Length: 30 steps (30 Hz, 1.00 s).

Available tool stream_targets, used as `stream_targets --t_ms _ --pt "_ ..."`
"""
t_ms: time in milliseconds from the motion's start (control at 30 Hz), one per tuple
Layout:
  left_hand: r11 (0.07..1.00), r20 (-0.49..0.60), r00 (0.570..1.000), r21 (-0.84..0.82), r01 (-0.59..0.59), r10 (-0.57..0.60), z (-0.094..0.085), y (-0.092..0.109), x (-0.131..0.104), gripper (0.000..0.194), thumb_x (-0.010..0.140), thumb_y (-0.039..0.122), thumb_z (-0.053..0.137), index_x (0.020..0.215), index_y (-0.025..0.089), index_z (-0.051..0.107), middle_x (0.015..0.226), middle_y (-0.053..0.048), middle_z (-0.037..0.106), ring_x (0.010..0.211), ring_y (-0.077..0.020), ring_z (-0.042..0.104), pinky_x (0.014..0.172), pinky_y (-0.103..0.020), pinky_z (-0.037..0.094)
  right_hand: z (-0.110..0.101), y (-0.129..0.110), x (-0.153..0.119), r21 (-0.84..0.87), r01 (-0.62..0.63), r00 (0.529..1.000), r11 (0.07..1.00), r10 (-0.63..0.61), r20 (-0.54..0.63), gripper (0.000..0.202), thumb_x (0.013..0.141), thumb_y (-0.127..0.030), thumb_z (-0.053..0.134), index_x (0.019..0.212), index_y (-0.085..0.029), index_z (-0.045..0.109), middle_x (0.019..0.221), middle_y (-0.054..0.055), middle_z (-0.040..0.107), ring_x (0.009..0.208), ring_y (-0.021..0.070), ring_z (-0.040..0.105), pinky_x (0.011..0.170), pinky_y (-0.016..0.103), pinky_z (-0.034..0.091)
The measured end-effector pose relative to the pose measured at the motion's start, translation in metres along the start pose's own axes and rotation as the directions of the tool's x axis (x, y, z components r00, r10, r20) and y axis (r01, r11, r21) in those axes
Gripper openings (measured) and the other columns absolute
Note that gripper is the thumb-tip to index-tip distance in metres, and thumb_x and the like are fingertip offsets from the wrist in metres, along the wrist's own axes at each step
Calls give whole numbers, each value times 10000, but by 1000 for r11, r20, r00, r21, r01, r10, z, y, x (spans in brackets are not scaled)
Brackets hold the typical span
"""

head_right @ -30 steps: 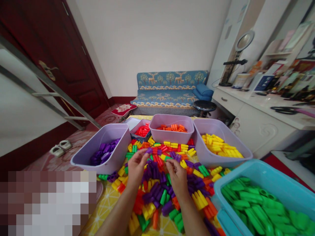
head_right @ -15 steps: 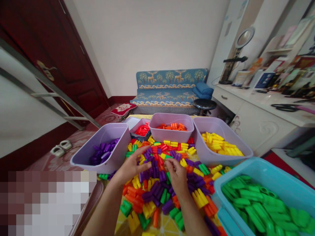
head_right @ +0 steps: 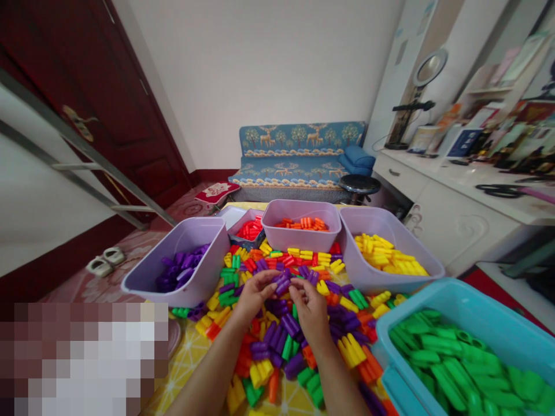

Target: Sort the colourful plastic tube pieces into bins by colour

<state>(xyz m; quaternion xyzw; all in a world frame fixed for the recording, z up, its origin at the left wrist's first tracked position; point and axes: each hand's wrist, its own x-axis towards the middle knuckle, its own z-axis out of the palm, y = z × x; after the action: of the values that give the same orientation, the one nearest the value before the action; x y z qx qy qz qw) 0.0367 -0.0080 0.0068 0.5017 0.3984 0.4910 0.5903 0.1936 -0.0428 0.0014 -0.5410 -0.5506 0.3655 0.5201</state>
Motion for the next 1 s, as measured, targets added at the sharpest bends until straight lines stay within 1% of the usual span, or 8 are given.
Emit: stream_targets --t_ms 167,333,467,600,733,833,900,1000 --pt "969 -53 992 -228 98 -113 -3 -2 0 551 603 345 795 1079 132 615 868 -68 687 647 -122 619 582 -219 500 2 2 0 -72 76 995 995 -71 66 424 799 -352 600 1196 -205 571 1056 78 675 769 183 647 610 277 500" --pt "978 -50 994 -191 85 -96 -4 2 -3 521 575 341 814 1022 124 655 817 -57 685 661 -136 611 559 -217 488 3 1 -1 -60 119 986 991 -111 127 410 806 -298 595 1208 -223 560 1002 58 678 781 180 645 647 286 510" --pt "997 -59 996 -35 62 -64 1 1 -5 442 561 340 815 927 118 704 804 -61 697 687 -158 615 606 -245 496 2 1 -2 5 69 996 998 -70 61 288 824 -339 578 1075 -201 605 904 54 687 809 202 651 714 320 525" --pt "996 -32 999 88 -13 16 5 0 -7 321 642 307 768 904 128 718 847 -59 707 765 -173 635 720 -272 511 -1 -2 -3 107 30 999 994 -25 -42 307 810 -403 595 1033 -191 608 898 62 687 775 205 651 696 324 534" --pt "999 -172 984 16 -42 44 2 19 -10 385 615 329 785 923 120 686 828 -66 708 696 -163 647 546 -213 506 -3 -7 -3 129 -8 992 992 24 -123 347 825 -459 565 1036 -188 618 854 60 691 713 194 646 669 316 530" --pt "984 -385 921 -136 -118 57 -10 53 -13 421 643 329 772 984 127 632 818 -53 696 651 -150 669 483 -176 494 -4 -8 -2 120 -11 990 993 28 -137 355 821 -481 561 998 -182 636 834 68 699 707 199 645 667 317 526" --pt "942 -522 849 -238 -236 80 -21 81 -16 364 674 265 752 978 124 611 811 -40 684 662 -133 685 531 -163 523 -3 -9 -2 127 -15 993 992 30 -115 360 814 -492 565 975 -179 643 848 77 706 707 202 645 660 318 527" --pt "821 -718 682 -304 -483 135 -39 118 -20 224 721 144 681 916 115 574 865 -60 682 812 -149 702 711 -198 569 -3 -10 -2 136 -20 994 991 34 -101 365 802 -503 574 942 -176 653 840 83 711 691 204 644 642 317 525"
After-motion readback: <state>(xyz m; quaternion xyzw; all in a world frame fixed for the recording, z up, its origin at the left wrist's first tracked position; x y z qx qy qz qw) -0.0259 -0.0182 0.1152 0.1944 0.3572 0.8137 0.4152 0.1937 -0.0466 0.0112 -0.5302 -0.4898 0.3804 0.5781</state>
